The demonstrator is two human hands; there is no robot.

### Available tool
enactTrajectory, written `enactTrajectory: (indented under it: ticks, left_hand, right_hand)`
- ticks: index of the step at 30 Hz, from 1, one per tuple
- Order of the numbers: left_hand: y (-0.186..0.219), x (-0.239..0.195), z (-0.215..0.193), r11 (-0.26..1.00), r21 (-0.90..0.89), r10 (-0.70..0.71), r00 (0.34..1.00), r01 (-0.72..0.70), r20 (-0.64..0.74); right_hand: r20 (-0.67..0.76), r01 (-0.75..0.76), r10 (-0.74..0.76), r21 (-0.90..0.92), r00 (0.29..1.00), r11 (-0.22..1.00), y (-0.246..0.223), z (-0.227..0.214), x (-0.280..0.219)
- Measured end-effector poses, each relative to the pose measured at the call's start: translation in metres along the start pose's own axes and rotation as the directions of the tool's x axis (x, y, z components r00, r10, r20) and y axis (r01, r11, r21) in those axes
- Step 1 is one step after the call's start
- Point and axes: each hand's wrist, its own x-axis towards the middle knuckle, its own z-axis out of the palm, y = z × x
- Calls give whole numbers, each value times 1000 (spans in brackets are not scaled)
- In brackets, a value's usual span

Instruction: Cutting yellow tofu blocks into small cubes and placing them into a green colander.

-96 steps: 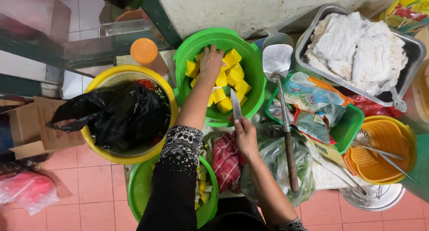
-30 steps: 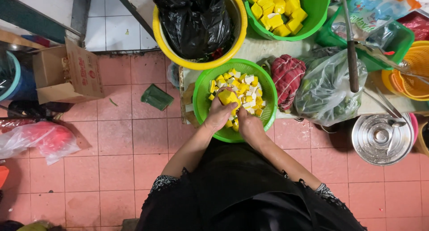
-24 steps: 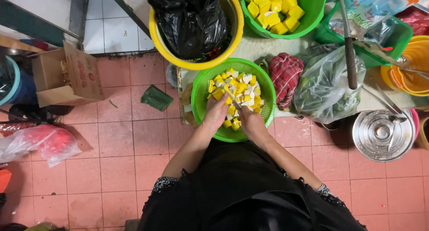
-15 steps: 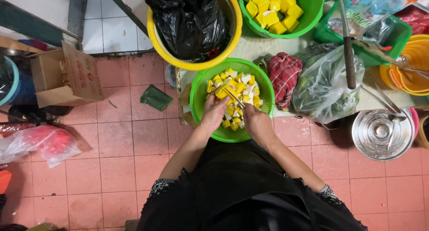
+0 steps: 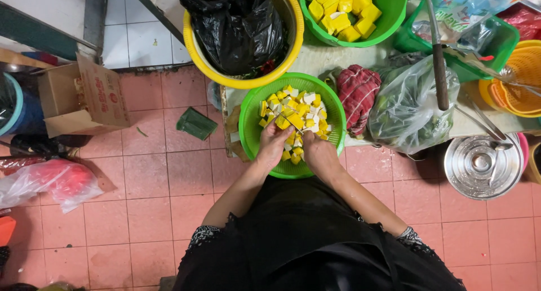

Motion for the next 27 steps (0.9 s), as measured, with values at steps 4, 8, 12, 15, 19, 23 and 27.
enactTrajectory:
  ticks: [4,8,12,15,19,23,27]
  left_hand:
    - [3,-5,11,979,-177,-107,994,104,-8]
    - [-14,-3,-4,953,-273,-137,991,127,-15]
    - [-11,-2,-3,935,-317,-157,987,158,27]
    - [21,-9,23,938,-297,-139,979,178,149]
    - [32,-6,28,946,-277,-92,957,171,275]
    - [34,-2,14,920,-306,-173,954,245,243]
    - [14,7,-13,901,-367,-217,973,232,83]
  right_hand:
    - [21,-20,21,-33,1000,999,10,20,0]
    - [28,-14,15,-38,1000,999,5,11,1]
    - [2,3,-3,-14,1000,1000,8,6,-2]
    - [-10,5,-5,43,1000,999,-4,-13,1]
    - [-20,-16,18,110,1000,994,-9,-24,-3]
    - [-76,-40,52,157,996,987,-10,-40,0]
    - [-101,-18,21,29,995,999,-8,-47,5]
